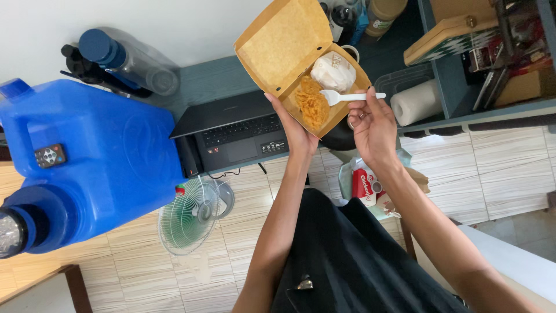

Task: The person removes a drink cup and a food container from a plastic bag, opens the drink and the food container to reveal fried chicken and rice, and uses a plastic fork to handle the food.

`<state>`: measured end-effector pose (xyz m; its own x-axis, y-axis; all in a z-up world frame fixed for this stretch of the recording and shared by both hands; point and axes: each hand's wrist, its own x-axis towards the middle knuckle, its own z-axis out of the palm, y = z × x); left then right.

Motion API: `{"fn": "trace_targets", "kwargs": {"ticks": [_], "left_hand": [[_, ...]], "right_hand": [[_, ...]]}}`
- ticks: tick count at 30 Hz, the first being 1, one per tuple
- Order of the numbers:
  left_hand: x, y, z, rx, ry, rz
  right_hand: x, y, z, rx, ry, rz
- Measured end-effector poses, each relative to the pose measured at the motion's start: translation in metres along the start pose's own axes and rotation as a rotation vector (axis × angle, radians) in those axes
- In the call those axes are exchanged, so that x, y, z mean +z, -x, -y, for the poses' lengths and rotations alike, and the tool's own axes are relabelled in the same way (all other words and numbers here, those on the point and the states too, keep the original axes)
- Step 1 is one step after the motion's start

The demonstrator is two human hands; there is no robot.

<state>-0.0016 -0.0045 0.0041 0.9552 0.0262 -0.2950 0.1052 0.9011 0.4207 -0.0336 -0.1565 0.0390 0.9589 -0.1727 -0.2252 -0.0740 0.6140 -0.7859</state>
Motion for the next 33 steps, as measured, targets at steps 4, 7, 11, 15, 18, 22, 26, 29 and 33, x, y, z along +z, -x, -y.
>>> {"fn": "trace_targets", "kwargs": {"ticks": [4, 7, 11, 15, 18, 22, 26, 29, 33], "left_hand": [[0.000, -0.001, -0.003, 0.013, 0.015, 0.021], [0.000, -0.001, -0.004, 0.010, 0.024, 0.027], [0.001, 0.000, -0.006, -0.014, 0.013, -0.032], [-0.001, -0.002, -0.006, 0.005, 0.031, 0.003], [-0.001, -0.001, -0.006, 0.013, 0.040, 0.016], [0.001, 0.000, -0.006, 0.005, 0.042, 0.012], [-0.004, -0.003, -0.007, -0.052, 0.071, 0.006], [-0.010, -0.006, -0.004, -0.085, 0.089, 0.022], [-0.013, -0.008, -0.004, -0.096, 0.080, 0.103]], "right_hand": [[0.000, -0.003, -0.002, 0.043, -0.047, -0.018], [-0.001, -0.005, -0.002, 0.057, -0.053, -0.021], [-0.001, -0.006, -0.004, 0.080, -0.111, -0.005], [0.001, -0.007, -0.005, 0.089, -0.168, 0.021], [0.005, -0.007, -0.001, 0.110, -0.221, 0.032], [0.014, -0.007, 0.007, 0.109, -0.253, 0.046], [0.019, -0.006, 0.019, 0.127, -0.337, 0.004], [0.018, -0.012, 0.029, 0.105, -0.358, 0.031], [0.008, -0.027, 0.043, 0.042, -0.335, 0.035]]}}
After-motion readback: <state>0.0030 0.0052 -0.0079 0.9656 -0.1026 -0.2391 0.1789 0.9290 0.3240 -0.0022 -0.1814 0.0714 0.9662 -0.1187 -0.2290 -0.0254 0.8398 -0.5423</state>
